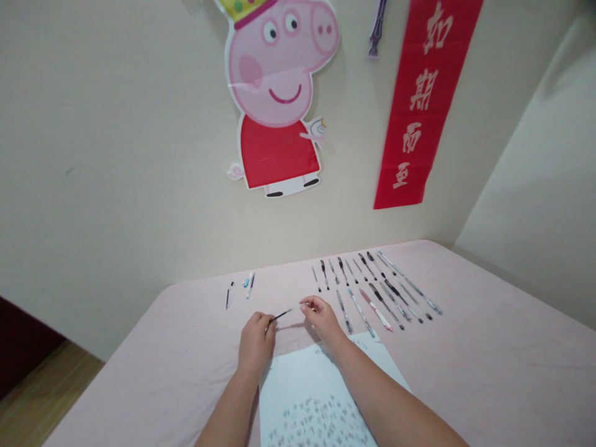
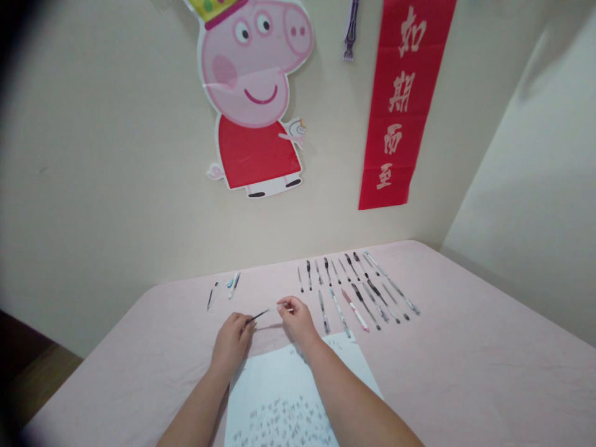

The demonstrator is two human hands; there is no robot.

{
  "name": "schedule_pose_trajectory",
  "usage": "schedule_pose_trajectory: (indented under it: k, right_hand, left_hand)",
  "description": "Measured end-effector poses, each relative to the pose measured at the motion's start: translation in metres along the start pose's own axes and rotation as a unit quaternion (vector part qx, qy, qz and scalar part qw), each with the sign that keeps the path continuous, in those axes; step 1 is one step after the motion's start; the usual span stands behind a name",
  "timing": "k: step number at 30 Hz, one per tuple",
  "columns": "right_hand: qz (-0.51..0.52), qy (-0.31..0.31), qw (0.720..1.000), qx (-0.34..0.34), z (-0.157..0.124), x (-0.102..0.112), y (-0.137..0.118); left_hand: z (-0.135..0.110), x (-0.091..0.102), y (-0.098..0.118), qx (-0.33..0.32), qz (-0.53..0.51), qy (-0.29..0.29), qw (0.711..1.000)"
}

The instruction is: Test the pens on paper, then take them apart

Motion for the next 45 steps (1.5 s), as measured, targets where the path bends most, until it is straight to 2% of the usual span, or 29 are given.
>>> schedule_pose_trajectory:
  k: [9, 21, 31, 45]
  right_hand:
    - [0.014, -0.015, 0.999, -0.024, 0.001, 0.001, 0.001]
    - [-0.003, -0.014, 1.000, -0.022, 0.002, 0.000, 0.003]
    - [-0.021, -0.075, 0.996, -0.038, -0.007, -0.007, -0.002]
    - [-0.019, -0.085, 0.996, -0.033, -0.008, -0.009, -0.003]
  left_hand:
    - [0.000, 0.000, -0.002, -0.006, -0.007, 0.010, 1.000]
    - [-0.001, -0.001, -0.002, 0.017, -0.024, -0.020, 0.999]
    - [-0.001, -0.005, -0.002, -0.006, -0.041, -0.028, 0.999]
    - [-0.002, -0.003, 0.000, -0.024, -0.021, -0.035, 0.999]
Point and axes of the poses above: each hand's wrist, its own z-axis towards the middle knuckle, its own x-axis out of the back of the hand, y = z × x, the point moved 1 cm from there along z, towards the middle knuckle, and after that the axes turned 8 degrees about z, right-handed, at the moved point
